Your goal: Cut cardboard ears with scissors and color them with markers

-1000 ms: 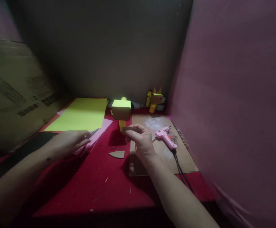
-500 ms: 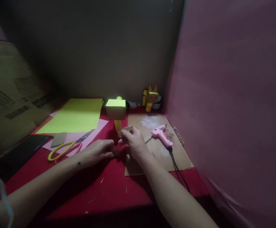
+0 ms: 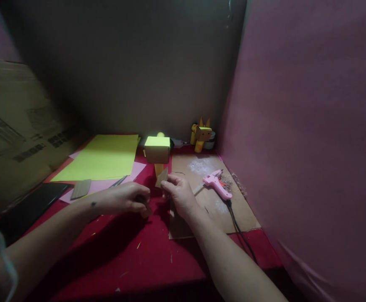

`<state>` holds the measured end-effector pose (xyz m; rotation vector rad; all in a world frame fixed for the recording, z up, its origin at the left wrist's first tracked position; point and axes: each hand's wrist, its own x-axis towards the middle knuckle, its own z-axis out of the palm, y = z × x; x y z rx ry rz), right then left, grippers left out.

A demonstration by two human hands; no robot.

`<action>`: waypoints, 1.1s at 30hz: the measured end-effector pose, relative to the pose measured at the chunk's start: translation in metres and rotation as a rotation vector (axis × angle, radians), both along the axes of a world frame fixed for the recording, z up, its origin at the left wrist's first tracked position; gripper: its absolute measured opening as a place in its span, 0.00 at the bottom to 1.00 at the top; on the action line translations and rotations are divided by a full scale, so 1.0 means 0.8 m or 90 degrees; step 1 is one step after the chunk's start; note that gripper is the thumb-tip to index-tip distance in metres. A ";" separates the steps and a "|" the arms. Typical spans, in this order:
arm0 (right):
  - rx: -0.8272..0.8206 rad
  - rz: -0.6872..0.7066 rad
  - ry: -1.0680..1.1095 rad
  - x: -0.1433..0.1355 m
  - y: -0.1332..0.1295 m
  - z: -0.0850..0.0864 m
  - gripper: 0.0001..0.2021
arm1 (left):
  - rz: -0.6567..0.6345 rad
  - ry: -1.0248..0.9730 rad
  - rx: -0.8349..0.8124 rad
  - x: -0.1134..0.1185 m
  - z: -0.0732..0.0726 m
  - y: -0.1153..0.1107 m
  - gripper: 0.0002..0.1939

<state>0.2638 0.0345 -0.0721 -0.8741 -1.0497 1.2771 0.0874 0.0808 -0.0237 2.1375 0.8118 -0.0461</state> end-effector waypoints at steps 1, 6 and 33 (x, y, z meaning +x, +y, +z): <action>0.004 0.001 -0.008 0.000 0.000 0.000 0.03 | -0.011 0.002 -0.028 0.003 -0.002 0.003 0.05; 0.018 -0.004 0.030 0.000 0.005 -0.009 0.06 | 0.007 -0.002 -0.091 0.014 -0.018 0.015 0.09; -0.129 -0.026 0.028 -0.023 0.007 -0.018 0.08 | 0.206 -0.216 -0.198 0.009 -0.055 0.010 0.15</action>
